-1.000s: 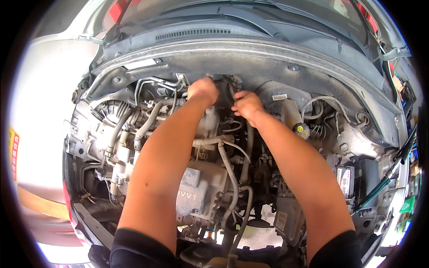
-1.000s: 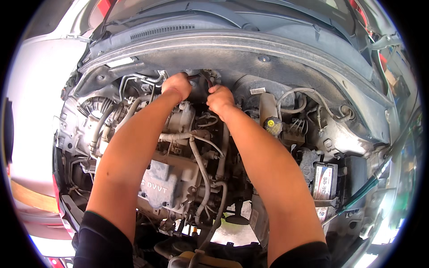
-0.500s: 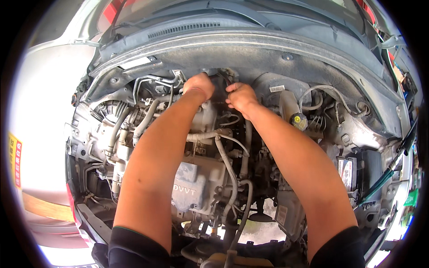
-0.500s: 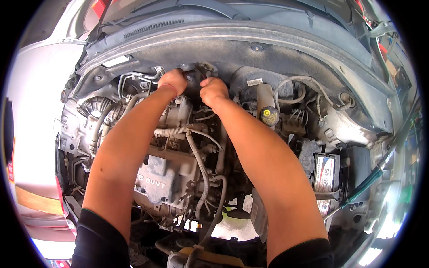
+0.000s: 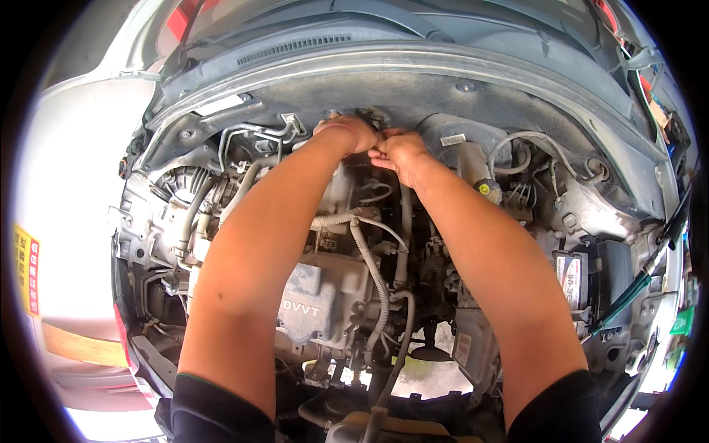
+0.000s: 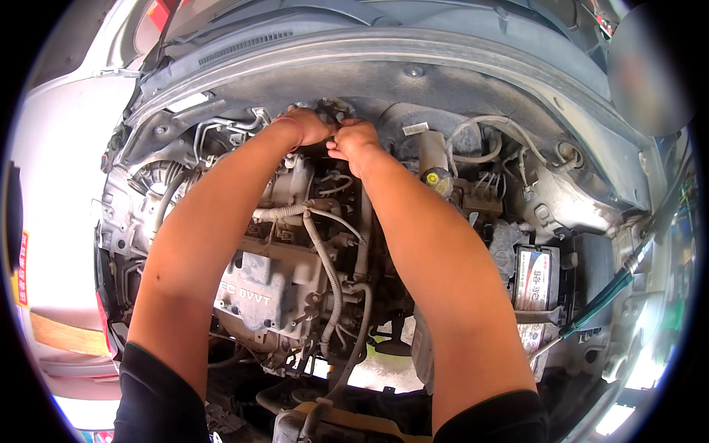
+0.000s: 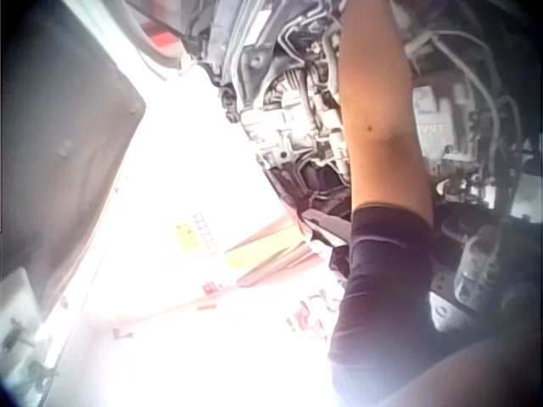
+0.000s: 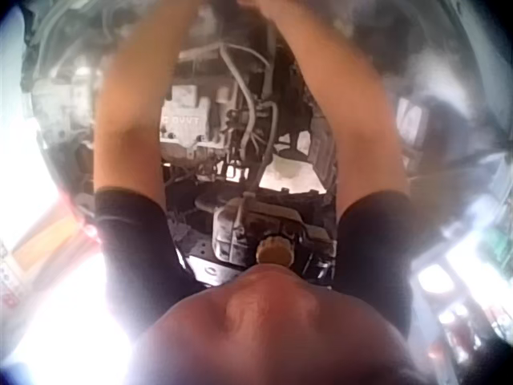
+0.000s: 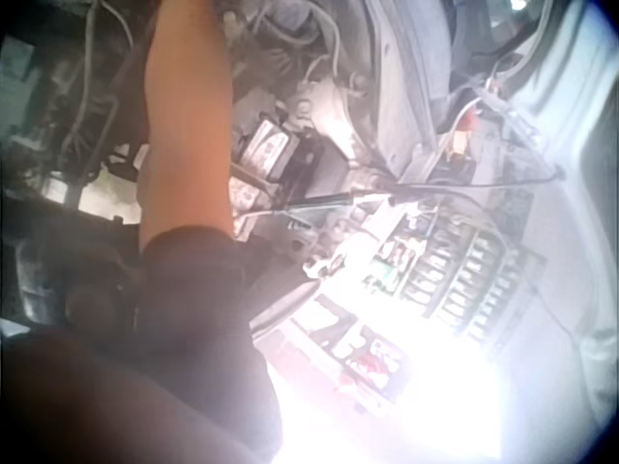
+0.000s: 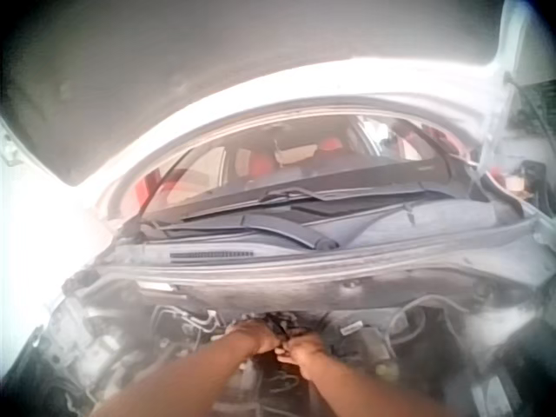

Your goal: The person works on various engine components, using pliers to manipulate wires and connectors, then retrieves a different pair of pliers from a tool chest before returning to reach into the back of the engine bay.

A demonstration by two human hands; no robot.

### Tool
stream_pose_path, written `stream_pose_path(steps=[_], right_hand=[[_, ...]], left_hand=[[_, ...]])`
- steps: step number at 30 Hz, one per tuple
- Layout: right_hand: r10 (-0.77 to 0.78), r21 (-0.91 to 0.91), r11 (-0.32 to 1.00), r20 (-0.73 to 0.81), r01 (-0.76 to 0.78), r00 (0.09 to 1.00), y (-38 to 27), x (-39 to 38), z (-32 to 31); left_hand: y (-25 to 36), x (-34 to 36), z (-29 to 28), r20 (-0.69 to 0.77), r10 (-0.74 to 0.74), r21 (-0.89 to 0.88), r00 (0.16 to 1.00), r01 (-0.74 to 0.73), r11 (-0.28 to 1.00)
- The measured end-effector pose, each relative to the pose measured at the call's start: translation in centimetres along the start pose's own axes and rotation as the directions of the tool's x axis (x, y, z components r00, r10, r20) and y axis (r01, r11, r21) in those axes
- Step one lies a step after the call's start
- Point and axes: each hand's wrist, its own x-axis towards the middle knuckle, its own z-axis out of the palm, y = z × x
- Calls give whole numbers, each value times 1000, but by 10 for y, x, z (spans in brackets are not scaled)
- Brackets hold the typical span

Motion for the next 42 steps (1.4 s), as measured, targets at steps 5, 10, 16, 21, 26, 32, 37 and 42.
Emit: stream_pose_path(steps=[5,10,16,21,26,32,37,42], right_hand=[[-17,9,1000,61,17,998,-4,-8,10],[-32,-69,997,-4,31,999,11,-11,11],[-3,-75,997,-56,-1,998,8,-7,-1],[-12,-48,999,-61,9,998,5,-1,-2],[-39,-72,997,-8,38,999,9,-3,3],[-39,-75,996,48,43,998,7,-10,5],[58,-31,998,158,-54,986,3,-8,19],[85,66,993,149,-96,985,-1,-8,0]], left_hand=[[-9,47,14,57,-89,-47,994,92,995],[6,43,22,-20,-178,29,984,179,983],[1,10,27,-181,-165,-15,970,165,986],[-5,23,34,-223,-152,-8,963,155,988],[-3,16,33,-180,-154,-8,972,155,988],[2,15,34,-192,-144,23,971,151,988],[-23,61,27,69,-148,183,987,134,974],[22,23,11,27,-281,106,959,277,955]])
